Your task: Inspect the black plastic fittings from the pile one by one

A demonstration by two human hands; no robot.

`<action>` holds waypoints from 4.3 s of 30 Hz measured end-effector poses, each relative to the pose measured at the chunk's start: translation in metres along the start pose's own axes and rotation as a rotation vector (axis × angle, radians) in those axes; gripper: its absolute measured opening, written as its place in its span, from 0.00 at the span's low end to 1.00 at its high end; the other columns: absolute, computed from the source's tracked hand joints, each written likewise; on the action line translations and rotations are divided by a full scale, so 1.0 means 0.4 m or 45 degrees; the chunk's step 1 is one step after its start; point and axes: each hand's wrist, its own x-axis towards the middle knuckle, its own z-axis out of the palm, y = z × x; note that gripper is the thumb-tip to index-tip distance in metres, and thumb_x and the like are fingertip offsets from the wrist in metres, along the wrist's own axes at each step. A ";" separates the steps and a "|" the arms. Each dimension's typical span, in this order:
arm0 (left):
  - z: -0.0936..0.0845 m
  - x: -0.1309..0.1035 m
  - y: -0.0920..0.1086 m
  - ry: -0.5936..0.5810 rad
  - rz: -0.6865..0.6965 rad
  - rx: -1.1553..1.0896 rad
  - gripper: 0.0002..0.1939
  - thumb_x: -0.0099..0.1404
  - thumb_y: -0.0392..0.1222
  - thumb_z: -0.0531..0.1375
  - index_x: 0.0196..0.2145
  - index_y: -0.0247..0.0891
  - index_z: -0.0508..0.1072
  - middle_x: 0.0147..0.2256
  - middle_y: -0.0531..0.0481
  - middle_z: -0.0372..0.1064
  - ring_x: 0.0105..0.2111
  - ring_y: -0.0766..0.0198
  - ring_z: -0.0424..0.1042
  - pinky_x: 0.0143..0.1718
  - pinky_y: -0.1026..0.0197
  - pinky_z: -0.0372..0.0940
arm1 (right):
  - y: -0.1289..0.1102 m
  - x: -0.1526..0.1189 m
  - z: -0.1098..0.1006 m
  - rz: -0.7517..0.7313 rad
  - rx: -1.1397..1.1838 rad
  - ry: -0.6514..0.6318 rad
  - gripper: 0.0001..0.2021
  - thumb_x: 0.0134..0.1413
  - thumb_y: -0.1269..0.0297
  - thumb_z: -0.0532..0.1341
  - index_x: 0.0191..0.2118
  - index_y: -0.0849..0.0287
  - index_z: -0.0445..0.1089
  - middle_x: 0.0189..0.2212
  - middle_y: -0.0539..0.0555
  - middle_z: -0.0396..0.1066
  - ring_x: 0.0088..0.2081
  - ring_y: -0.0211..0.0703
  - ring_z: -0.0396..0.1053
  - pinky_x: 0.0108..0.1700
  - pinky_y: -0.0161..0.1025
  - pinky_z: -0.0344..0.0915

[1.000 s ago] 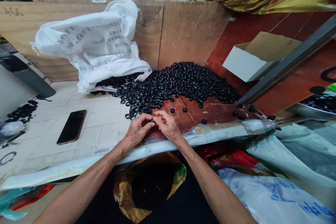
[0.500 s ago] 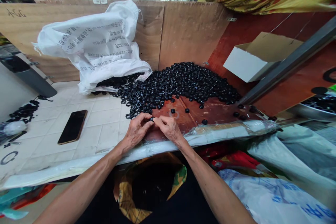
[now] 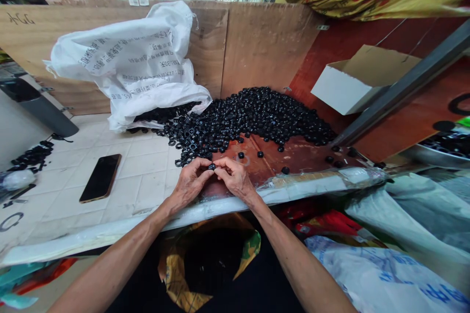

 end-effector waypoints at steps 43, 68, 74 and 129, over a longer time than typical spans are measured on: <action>-0.146 -0.059 0.074 -0.087 -0.208 0.618 0.14 0.66 0.54 0.62 0.35 0.40 0.76 0.27 0.52 0.70 0.27 0.61 0.69 0.29 0.61 0.62 | 0.119 0.035 -0.025 0.202 -0.810 0.459 0.15 0.51 0.76 0.61 0.45 0.64 0.76 0.41 0.62 0.68 0.36 0.50 0.70 0.41 0.44 0.67; -0.095 -0.014 -0.019 -0.144 -0.063 0.395 0.16 0.66 0.41 0.62 0.51 0.40 0.71 0.43 0.49 0.77 0.35 0.62 0.75 0.38 0.59 0.69 | 0.039 0.015 0.005 0.042 0.010 -0.112 0.05 0.56 0.63 0.66 0.38 0.58 0.75 0.34 0.51 0.76 0.32 0.40 0.71 0.36 0.37 0.68; -0.085 -0.013 -0.006 -0.237 -0.035 0.301 0.15 0.66 0.40 0.63 0.50 0.40 0.72 0.43 0.49 0.77 0.36 0.62 0.76 0.39 0.60 0.70 | 0.017 0.013 -0.002 -0.069 0.032 -0.168 0.13 0.57 0.64 0.66 0.48 0.56 0.77 0.39 0.53 0.76 0.35 0.41 0.72 0.37 0.38 0.70; -0.009 -0.002 0.032 -0.006 -0.401 -0.533 0.19 0.53 0.43 0.74 0.40 0.36 0.76 0.35 0.51 0.75 0.33 0.66 0.72 0.36 0.63 0.67 | -0.006 0.002 0.003 -0.198 -0.054 -0.007 0.03 0.62 0.66 0.65 0.38 0.56 0.77 0.32 0.52 0.75 0.34 0.43 0.74 0.40 0.40 0.70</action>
